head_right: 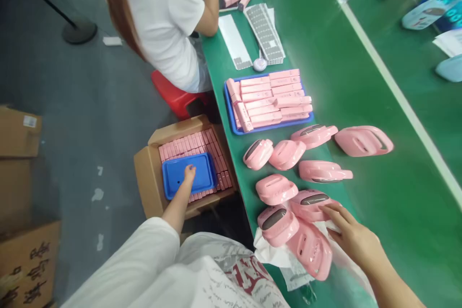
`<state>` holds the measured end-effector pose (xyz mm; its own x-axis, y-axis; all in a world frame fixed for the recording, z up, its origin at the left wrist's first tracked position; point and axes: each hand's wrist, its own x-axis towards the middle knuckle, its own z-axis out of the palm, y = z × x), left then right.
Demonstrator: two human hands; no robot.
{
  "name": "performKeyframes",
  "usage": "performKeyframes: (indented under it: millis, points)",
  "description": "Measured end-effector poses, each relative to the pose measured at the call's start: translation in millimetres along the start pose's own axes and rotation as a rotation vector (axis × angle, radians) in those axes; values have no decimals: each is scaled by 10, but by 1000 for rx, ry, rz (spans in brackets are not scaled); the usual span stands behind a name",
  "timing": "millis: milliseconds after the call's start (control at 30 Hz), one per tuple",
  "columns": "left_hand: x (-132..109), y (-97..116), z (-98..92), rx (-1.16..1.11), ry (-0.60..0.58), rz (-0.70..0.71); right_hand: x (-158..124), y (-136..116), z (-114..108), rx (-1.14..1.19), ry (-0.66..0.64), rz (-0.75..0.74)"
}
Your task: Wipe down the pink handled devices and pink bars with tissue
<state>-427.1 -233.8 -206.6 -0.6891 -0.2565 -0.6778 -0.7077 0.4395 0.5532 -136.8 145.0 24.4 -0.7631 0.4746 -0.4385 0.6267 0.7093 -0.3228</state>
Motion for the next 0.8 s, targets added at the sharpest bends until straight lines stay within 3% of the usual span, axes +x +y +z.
performKeyframes:
  millis: [100,200,267,400,500,600,700,800]
  points:
    - [26,589,90,16,-6,174,-37,8,-69,114,18,-28]
    - [-61,1226,234,16,-42,372,131,-134,-285,201,168,-104]
    - [-140,1628,377,25,-89,473,452,-327,-516,199,248,-102]
    - [-227,2221,728,89,-185,541,1547,-789,-1006,-2,159,43]
    - [-211,2444,928,165,-171,533,2439,-991,-1162,-43,152,138]
    - [-175,2539,1014,238,-89,527,3090,-1004,-1074,-78,100,215]
    - [-153,2578,1033,299,-8,523,3452,-919,-885,-89,53,220]
    - [-148,2597,1046,333,43,528,3637,-835,-751,-86,33,172]
